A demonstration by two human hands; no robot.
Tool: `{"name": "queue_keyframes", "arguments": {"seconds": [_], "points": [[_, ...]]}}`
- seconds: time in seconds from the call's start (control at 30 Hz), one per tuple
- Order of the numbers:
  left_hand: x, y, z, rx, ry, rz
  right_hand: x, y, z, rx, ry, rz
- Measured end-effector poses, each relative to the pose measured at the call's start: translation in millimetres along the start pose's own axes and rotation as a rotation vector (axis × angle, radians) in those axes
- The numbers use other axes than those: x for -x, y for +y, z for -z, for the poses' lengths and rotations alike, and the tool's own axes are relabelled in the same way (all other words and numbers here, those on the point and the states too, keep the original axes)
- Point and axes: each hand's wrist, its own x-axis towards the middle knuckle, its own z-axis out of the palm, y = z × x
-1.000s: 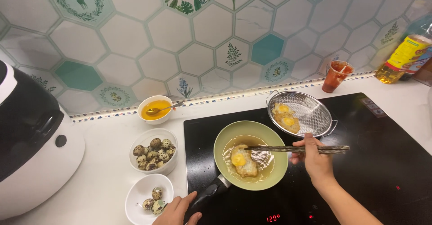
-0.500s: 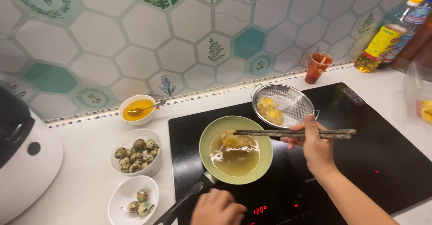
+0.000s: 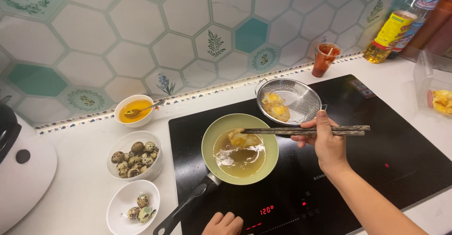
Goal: Frying several quail eggs in a small pan with oil on an induction cooktop.
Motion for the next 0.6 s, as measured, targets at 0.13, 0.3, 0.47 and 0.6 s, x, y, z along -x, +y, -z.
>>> {"name": "queue_keyframes", "arguments": {"seconds": [0.13, 0.3, 0.47, 0.6], "points": [[-7.0, 7.6, 9.6, -0.175, 0.205, -0.05, 1.1, -5.8, -3.0, 0.012, 0.009, -0.013], [3.1, 3.7, -4.1, -0.179, 0.205, -0.02, -3.3, -8.1, -4.9, -0.009, -0.013, 0.017], [2.5, 4.1, 3.5, -0.199, 0.215, -0.037, -5.3, -11.5, -2.8, -0.011, -0.004, 0.026], [-2.5, 2.1, 10.1, -0.173, 0.207, 0.019, -12.7, -5.5, 7.1, 0.058, 0.006, 0.063]]}}
